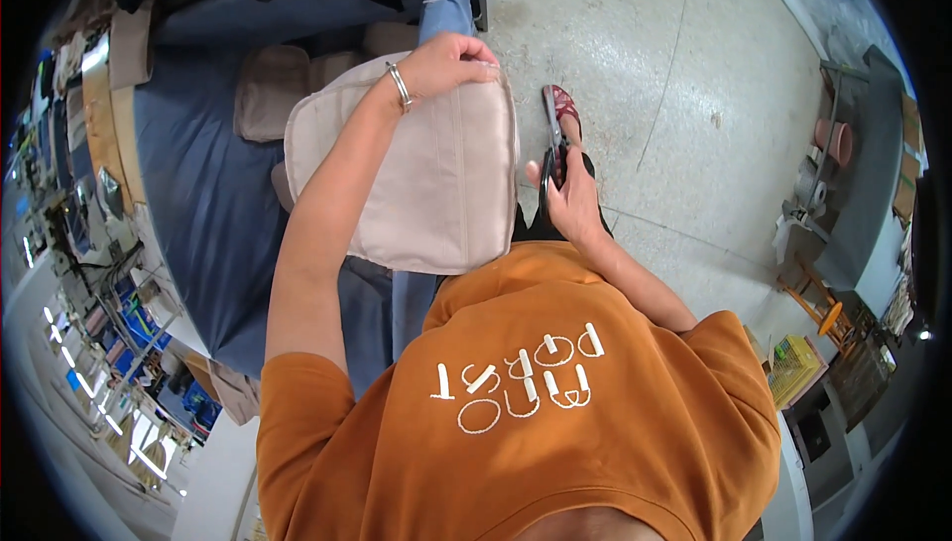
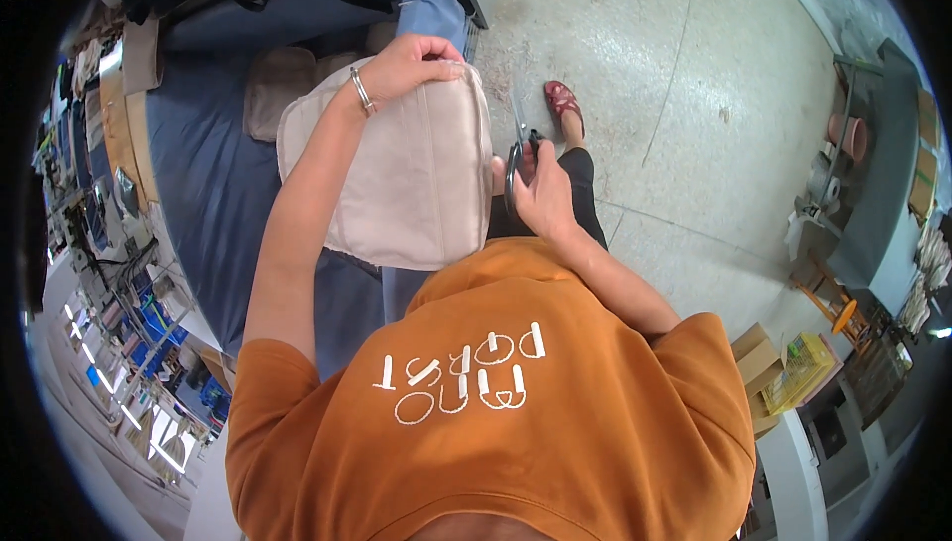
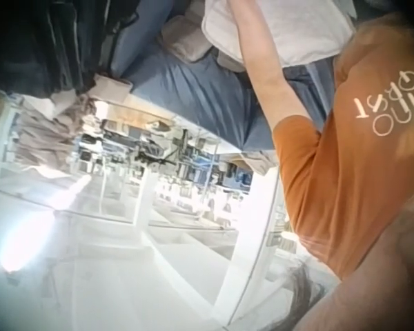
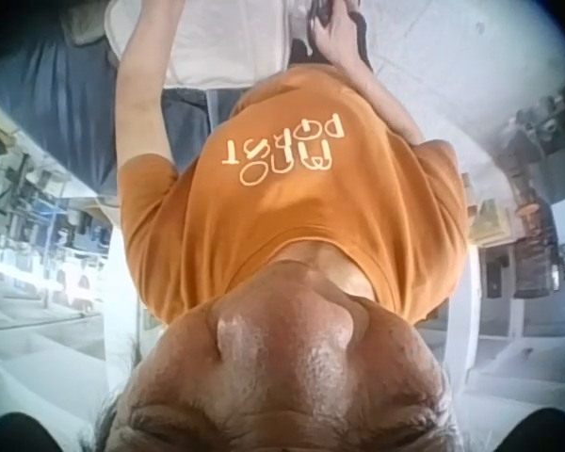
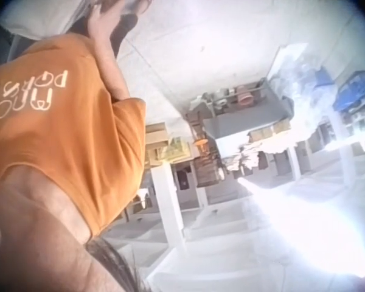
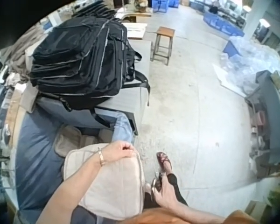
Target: Trimming loose threads from backpacks using a pair of scissors.
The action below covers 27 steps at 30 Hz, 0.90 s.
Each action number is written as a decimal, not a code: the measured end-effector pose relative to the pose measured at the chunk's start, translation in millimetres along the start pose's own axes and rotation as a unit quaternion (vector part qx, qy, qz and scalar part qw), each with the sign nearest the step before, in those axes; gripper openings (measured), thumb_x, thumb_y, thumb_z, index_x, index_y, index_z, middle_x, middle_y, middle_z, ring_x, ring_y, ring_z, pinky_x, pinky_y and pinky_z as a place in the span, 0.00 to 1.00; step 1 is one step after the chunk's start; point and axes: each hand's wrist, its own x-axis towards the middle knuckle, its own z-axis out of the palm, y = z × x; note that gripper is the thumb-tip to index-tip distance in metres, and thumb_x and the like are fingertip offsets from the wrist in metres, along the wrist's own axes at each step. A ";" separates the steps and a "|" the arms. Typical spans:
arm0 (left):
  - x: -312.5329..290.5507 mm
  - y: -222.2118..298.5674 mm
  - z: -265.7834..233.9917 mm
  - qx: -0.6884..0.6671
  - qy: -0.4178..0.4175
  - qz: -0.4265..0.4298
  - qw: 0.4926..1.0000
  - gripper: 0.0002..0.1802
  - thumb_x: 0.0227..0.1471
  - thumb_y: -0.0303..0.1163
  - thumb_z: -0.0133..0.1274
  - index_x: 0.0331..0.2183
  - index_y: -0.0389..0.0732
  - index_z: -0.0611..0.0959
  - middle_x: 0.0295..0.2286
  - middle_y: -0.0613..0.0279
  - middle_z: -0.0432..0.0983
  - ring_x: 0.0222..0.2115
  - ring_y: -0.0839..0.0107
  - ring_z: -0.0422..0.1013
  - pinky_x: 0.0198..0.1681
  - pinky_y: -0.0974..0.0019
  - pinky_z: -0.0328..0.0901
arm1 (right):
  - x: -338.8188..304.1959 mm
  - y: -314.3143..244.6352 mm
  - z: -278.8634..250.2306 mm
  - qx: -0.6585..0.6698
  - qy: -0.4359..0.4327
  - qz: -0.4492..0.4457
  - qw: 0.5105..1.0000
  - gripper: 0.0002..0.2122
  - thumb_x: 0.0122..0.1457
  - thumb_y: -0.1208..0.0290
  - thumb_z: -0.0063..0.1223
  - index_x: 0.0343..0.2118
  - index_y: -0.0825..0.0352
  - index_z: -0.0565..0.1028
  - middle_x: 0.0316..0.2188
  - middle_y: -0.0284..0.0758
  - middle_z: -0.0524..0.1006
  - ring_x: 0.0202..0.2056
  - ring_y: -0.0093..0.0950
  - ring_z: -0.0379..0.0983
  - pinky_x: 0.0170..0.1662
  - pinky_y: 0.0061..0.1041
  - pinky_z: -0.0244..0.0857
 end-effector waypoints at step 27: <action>18.1 12.7 8.4 0.072 -0.078 0.005 0.994 0.13 0.50 0.41 0.62 0.28 0.41 0.84 0.25 0.75 0.74 0.29 0.85 0.66 0.36 0.77 0.61 | 49.7 4.9 3.7 0.404 -0.023 0.113 0.907 0.14 0.60 0.62 0.56 0.38 0.68 0.69 0.25 0.33 0.75 0.22 0.21 0.71 0.25 0.21 0.65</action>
